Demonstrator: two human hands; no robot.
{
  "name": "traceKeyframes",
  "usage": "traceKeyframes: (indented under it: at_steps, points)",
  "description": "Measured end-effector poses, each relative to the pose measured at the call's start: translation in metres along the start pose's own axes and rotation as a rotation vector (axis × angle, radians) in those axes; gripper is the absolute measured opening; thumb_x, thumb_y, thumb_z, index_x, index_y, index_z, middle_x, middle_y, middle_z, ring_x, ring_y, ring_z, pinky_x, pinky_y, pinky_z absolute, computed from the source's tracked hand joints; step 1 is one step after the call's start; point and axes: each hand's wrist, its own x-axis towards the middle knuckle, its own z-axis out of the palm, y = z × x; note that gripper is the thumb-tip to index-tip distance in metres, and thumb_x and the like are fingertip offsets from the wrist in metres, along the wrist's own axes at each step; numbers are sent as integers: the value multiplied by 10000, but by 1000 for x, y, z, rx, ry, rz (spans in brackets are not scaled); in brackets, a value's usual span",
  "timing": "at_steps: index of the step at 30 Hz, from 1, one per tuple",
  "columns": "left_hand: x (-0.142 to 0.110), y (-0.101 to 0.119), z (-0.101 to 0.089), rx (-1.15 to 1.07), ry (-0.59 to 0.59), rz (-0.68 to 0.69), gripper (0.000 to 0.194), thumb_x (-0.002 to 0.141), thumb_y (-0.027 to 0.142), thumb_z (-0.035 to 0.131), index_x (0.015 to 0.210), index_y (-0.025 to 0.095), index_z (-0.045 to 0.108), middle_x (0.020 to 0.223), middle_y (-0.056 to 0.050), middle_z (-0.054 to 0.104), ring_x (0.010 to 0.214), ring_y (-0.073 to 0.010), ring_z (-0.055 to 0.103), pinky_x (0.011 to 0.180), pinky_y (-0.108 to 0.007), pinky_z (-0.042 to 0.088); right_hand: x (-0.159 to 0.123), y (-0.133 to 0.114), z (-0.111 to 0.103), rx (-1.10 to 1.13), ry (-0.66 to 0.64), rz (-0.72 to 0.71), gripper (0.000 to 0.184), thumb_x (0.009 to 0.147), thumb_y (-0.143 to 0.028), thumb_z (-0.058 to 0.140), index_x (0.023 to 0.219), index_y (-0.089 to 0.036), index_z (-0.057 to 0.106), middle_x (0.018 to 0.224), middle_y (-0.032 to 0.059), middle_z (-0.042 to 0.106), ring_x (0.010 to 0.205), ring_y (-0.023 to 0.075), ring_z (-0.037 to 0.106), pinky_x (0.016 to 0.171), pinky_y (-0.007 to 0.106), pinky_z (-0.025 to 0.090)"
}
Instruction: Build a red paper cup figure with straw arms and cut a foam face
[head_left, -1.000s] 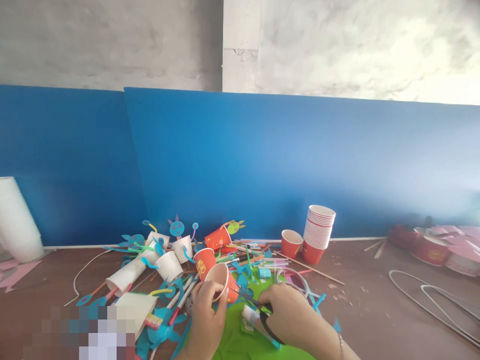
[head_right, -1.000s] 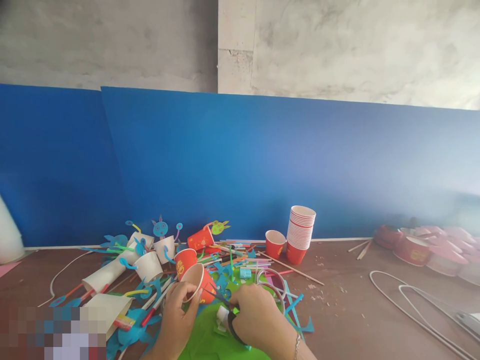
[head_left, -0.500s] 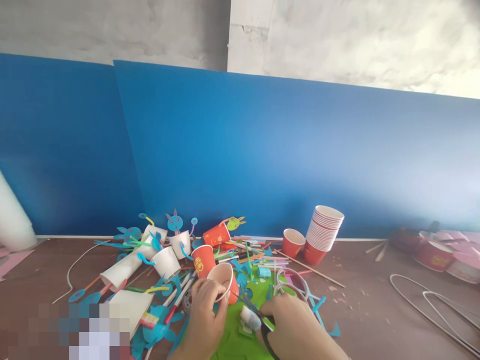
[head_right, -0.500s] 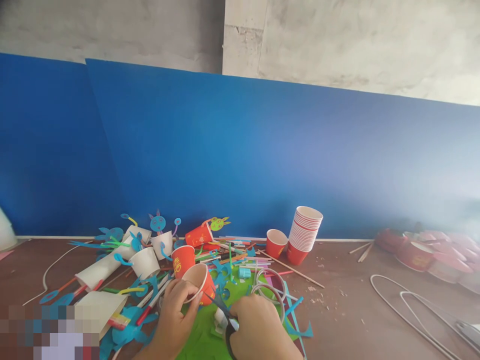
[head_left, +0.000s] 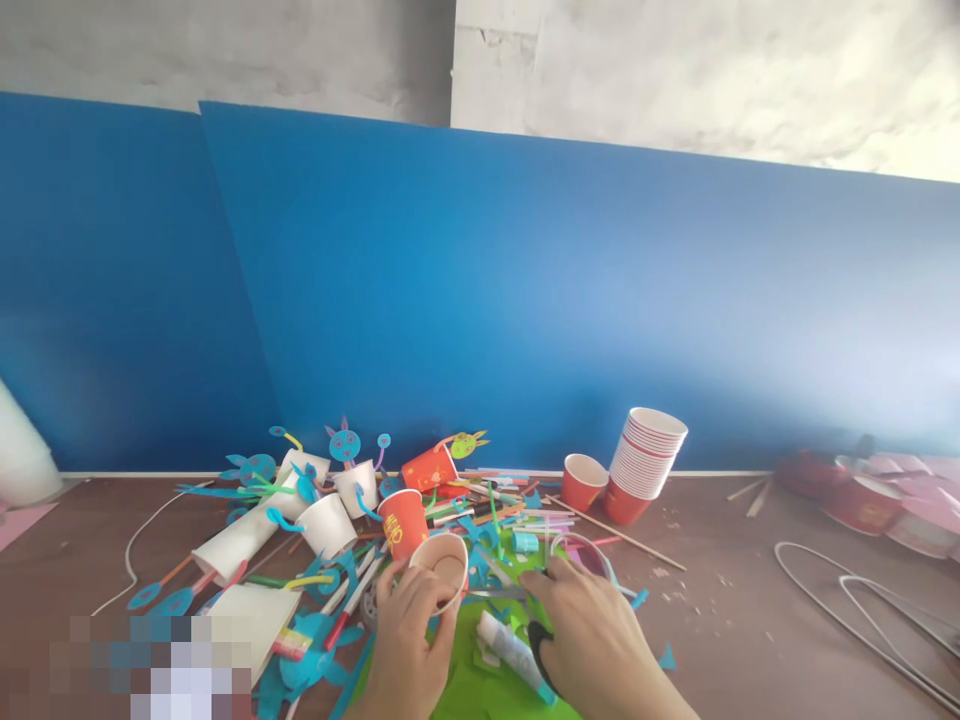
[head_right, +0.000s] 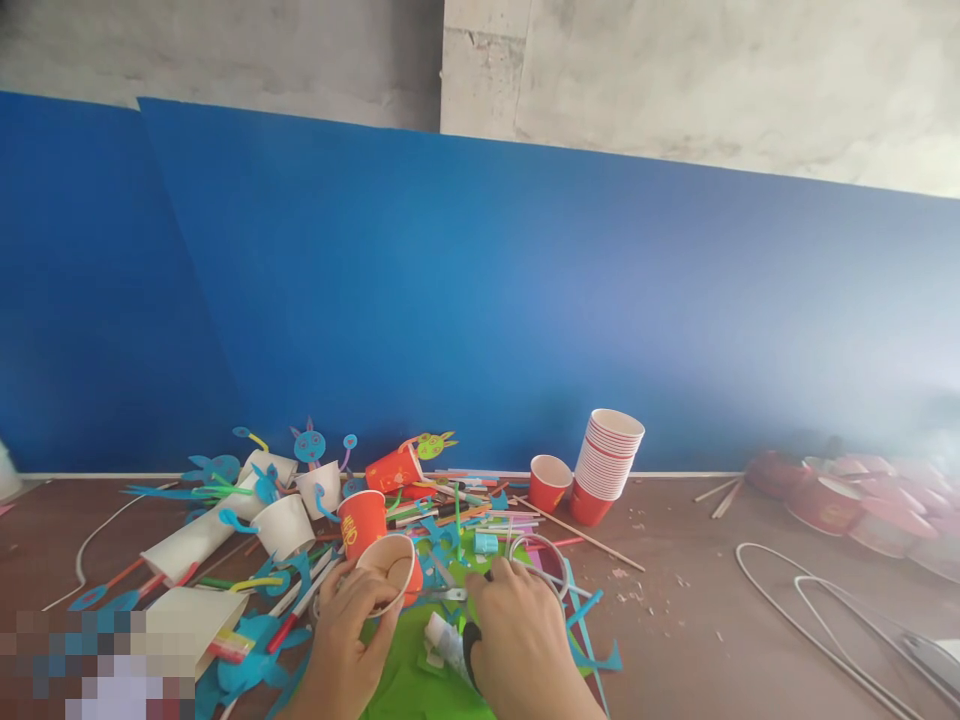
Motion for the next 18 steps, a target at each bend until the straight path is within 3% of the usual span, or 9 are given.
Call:
traceKeyframes:
  at_steps: [2, 5, 10, 12, 14, 16, 18]
  points:
    - [0, -2, 0, 2, 10, -31, 202, 911, 128, 452, 736, 225, 469, 641, 59, 560, 618, -138, 580, 893, -373, 356, -3, -2, -2, 58, -81, -2, 169, 723, -212, 577, 766, -232, 740, 728, 61, 701, 676, 207, 621, 567, 270, 361]
    - [1, -6, 1, -3, 6, -52, 194, 905, 137, 458, 734, 226, 484, 648, 55, 574, 601, -139, 574, 881, -373, 373, -3, -1, -2, 218, -167, -48, 169, 736, -261, 586, 637, -214, 715, 538, 13, 611, 529, 147, 531, 493, 252, 314]
    - [-1, -12, 3, -20, -1, -68, 192, 910, 143, 444, 744, 229, 487, 658, 45, 578, 620, -148, 572, 901, -390, 361, 7, 9, -1, 643, -517, -59, 239, 752, -325, 575, 867, -211, 751, 503, -29, 550, 391, 97, 453, 419, 204, 371]
    - [-2, -12, 3, -27, 9, -86, 193, 920, 152, 444, 748, 231, 479, 644, 51, 562, 600, -144, 556, 901, -391, 354, 10, 9, 0, 525, -414, -60, 217, 744, -316, 593, 848, -216, 754, 537, -7, 596, 457, 126, 521, 483, 224, 413]
    - [-2, -11, 3, -31, 15, -89, 187, 922, 156, 454, 753, 233, 479, 636, 58, 552, 587, -141, 549, 901, -388, 350, 10, 5, 1, 275, -200, -36, 208, 720, -229, 594, 851, -228, 757, 685, 43, 685, 641, 192, 624, 596, 263, 442]
    - [-2, -9, 3, -36, 5, -72, 173, 920, 159, 465, 767, 237, 489, 649, 56, 565, 609, -147, 564, 911, -388, 345, 7, 1, 2, 72, -28, -13, 358, 686, -131, 571, 976, -252, 743, 917, 87, 716, 859, 259, 650, 699, 301, 447]
    - [-1, -8, 3, -42, -2, -60, 166, 921, 162, 470, 776, 240, 494, 666, 52, 583, 643, -155, 581, 925, -391, 337, 4, -2, 2, -8, 13, 8, 487, 654, -83, 561, 1076, -273, 712, 1027, 101, 702, 938, 283, 642, 717, 308, 439]
